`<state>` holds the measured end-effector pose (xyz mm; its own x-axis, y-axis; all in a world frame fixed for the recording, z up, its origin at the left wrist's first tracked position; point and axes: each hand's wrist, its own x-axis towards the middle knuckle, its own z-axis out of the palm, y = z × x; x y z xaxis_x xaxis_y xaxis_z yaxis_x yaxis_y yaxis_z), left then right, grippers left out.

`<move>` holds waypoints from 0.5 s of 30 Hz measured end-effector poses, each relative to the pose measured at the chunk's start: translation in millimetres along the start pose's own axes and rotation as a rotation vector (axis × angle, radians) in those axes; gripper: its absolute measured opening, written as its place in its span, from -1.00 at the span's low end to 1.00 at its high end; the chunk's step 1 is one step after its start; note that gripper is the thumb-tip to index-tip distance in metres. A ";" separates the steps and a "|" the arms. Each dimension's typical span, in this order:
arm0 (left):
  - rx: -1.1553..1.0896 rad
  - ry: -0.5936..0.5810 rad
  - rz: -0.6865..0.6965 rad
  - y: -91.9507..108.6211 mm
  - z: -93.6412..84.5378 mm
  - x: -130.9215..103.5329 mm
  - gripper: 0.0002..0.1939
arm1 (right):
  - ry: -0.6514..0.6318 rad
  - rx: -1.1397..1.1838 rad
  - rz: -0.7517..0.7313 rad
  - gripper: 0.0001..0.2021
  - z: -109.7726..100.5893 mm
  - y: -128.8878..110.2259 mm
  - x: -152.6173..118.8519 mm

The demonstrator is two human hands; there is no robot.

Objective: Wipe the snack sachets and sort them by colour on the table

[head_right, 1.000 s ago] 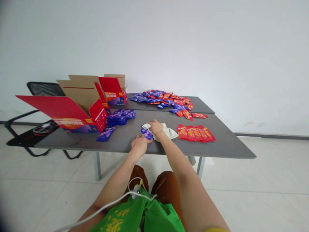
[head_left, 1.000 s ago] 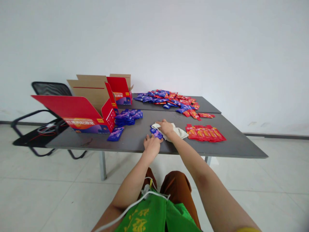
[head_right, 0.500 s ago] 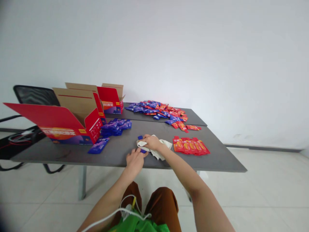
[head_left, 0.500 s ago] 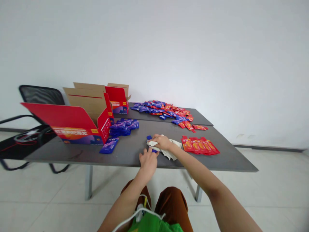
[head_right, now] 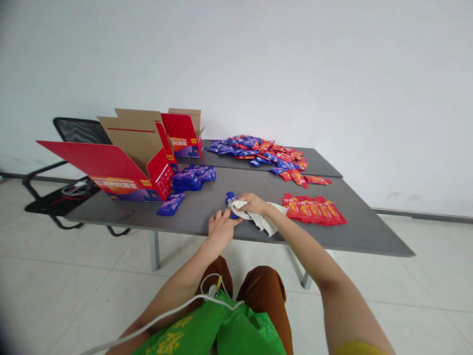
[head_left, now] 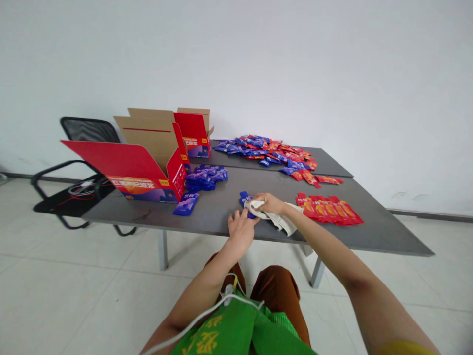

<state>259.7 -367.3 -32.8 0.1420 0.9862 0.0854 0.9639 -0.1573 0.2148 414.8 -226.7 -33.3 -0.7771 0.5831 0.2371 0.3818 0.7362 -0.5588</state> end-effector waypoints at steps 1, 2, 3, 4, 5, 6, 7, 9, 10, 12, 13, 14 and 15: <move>-0.011 -0.015 0.013 -1.2 -2.5 1.0 -0.55 | -0.012 -0.039 0.011 -0.64 2.8 -0.4 -2.4; -0.023 -0.034 0.024 -2.6 -5.3 2.7 -0.57 | -0.007 -0.104 0.051 -0.63 5.1 -0.7 -1.5; -0.038 -0.052 0.029 -4.4 -8.1 5.0 -0.59 | 0.011 -0.181 0.122 -0.63 6.4 -0.7 2.2; -0.055 -0.068 0.026 -6.7 -10.7 7.9 -0.62 | 0.028 -0.261 0.215 -0.63 6.5 -0.3 7.7; -0.077 -0.076 0.015 -9.6 -12.8 11.1 -0.66 | 0.055 -0.337 0.327 -0.63 5.4 0.7 14.2; -0.108 -0.073 -0.012 -12.9 -14.4 14.4 -0.69 | 0.083 -0.397 0.422 -0.64 3.2 2.1 20.3; -0.147 -0.060 -0.057 -16.3 -15.4 17.5 -0.72 | 0.123 -0.438 0.488 -0.63 0.2 3.8 25.1; -0.231 0.019 -0.170 -21.8 -16.0 22.8 -0.74 | 0.237 -0.456 0.537 -0.63 -7.2 6.4 28.1; -0.257 0.093 -0.219 -22.9 -15.7 24.6 -0.73 | 0.303 -0.435 0.520 -0.62 -11.2 6.7 26.0; -0.250 0.288 -0.257 -19.6 -13.3 26.6 -0.72 | 0.415 -0.362 0.438 -0.63 -18.7 4.2 16.2; -0.225 0.371 -0.234 -14.9 -11.0 26.8 -0.69 | 0.452 -0.321 0.383 -0.63 -22.2 1.5 9.7; -0.195 0.422 -0.192 -8.5 -7.9 26.5 -0.64 | 0.486 -0.283 0.330 -0.63 -25.6 -2.2 2.8; -0.165 0.439 -0.142 -1.1 -3.9 25.9 -0.59 | 0.518 -0.248 0.282 -0.63 -28.9 -6.8 -4.0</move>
<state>261.4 -341.7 -27.0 -0.1311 0.8890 0.4387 0.9133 -0.0638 0.4023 429.8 -224.1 -7.5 -0.3111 0.8107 0.4960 0.6891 0.5518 -0.4697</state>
